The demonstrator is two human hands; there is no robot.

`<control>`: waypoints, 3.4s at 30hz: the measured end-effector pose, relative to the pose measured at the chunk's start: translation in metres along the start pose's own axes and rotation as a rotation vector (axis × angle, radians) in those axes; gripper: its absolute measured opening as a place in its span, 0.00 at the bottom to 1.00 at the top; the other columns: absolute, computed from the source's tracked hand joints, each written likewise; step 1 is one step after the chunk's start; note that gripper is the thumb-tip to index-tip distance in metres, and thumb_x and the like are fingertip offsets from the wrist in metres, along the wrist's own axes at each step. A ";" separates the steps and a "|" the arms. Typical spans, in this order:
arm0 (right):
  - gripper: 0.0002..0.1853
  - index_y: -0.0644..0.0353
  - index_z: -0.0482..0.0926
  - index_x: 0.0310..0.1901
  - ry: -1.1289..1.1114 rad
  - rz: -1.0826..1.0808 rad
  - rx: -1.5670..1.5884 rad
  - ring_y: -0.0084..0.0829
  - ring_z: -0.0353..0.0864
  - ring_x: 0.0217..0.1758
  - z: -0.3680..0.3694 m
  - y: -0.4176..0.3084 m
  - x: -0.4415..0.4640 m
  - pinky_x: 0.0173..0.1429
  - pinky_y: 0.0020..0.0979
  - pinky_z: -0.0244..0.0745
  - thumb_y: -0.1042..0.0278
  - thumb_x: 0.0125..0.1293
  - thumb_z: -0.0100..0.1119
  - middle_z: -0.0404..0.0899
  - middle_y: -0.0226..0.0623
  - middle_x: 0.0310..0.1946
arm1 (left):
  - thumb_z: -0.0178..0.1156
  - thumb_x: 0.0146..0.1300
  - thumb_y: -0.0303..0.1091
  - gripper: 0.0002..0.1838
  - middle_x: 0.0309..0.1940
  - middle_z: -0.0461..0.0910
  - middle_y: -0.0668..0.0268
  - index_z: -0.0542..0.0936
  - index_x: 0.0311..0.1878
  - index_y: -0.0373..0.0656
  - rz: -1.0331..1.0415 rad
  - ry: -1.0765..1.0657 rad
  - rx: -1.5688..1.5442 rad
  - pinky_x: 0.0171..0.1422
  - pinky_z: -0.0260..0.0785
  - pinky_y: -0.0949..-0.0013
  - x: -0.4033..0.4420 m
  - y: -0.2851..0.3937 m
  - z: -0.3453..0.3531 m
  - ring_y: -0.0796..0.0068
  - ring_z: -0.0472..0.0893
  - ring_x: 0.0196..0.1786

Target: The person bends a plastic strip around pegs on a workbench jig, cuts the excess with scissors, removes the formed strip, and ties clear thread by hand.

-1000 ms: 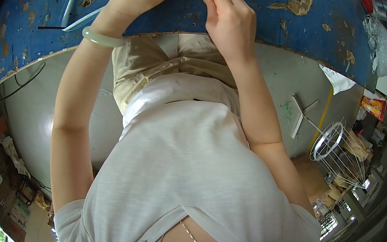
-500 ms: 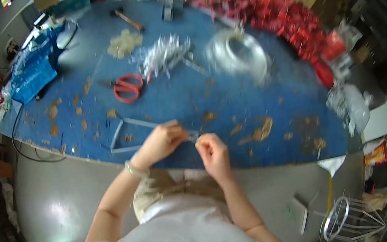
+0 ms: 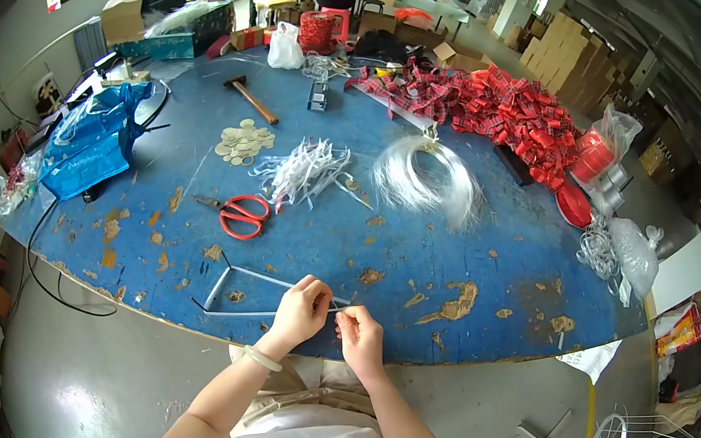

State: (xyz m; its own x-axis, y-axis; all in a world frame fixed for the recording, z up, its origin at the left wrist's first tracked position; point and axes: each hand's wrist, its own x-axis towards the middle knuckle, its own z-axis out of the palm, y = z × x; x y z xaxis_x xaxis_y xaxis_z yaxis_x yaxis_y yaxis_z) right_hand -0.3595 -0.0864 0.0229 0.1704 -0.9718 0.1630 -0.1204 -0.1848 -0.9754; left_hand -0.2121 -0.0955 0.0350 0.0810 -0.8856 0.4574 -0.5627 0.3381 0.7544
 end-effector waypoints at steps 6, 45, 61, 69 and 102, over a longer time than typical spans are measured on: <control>0.08 0.66 0.75 0.33 0.024 0.014 -0.062 0.20 0.77 0.24 -0.003 -0.006 -0.002 0.29 0.24 0.75 0.70 0.66 0.56 0.79 0.35 0.24 | 0.58 0.54 0.20 0.02 0.25 0.76 0.55 0.78 0.30 0.37 -0.113 0.143 -0.084 0.32 0.69 0.65 0.017 -0.004 -0.034 0.60 0.77 0.27; 0.05 0.68 0.76 0.34 0.030 -0.018 -0.049 0.15 0.71 0.25 -0.005 -0.006 -0.004 0.31 0.20 0.68 0.75 0.64 0.59 0.78 0.32 0.26 | 0.61 0.52 0.26 0.02 0.26 0.78 0.64 0.80 0.30 0.41 -0.056 -0.039 0.007 0.30 0.70 0.68 0.001 -0.002 0.012 0.64 0.78 0.26; 0.05 0.67 0.77 0.37 0.263 -0.151 -0.098 0.22 0.80 0.28 0.014 0.005 0.003 0.34 0.23 0.77 0.75 0.62 0.61 0.81 0.35 0.27 | 0.60 0.55 0.26 0.04 0.25 0.74 0.53 0.78 0.31 0.35 -0.075 -0.153 -0.139 0.33 0.68 0.61 0.002 0.003 -0.017 0.53 0.76 0.28; 0.06 0.67 0.82 0.39 0.230 -0.193 -0.373 0.21 0.82 0.31 0.017 -0.008 0.005 0.39 0.22 0.80 0.79 0.60 0.61 0.81 0.34 0.30 | 0.58 0.55 0.24 0.02 0.27 0.72 0.54 0.77 0.32 0.38 0.129 -0.127 -0.077 0.35 0.67 0.58 -0.002 0.008 -0.018 0.49 0.74 0.32; 0.08 0.69 0.81 0.43 0.096 0.029 -0.120 0.23 0.80 0.30 0.003 -0.014 0.010 0.34 0.22 0.77 0.77 0.64 0.58 0.81 0.36 0.33 | 0.58 0.54 0.24 0.04 0.29 0.74 0.54 0.77 0.34 0.37 0.131 -0.271 -0.242 0.36 0.69 0.61 0.009 0.000 -0.022 0.50 0.76 0.31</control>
State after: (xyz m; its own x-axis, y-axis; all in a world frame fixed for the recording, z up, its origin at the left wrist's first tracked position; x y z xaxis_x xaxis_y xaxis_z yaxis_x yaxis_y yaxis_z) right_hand -0.3531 -0.0928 0.0378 0.0719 -0.9855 0.1539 -0.2406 -0.1668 -0.9562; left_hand -0.1930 -0.0966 0.0502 -0.2170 -0.8709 0.4409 -0.3411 0.4908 0.8017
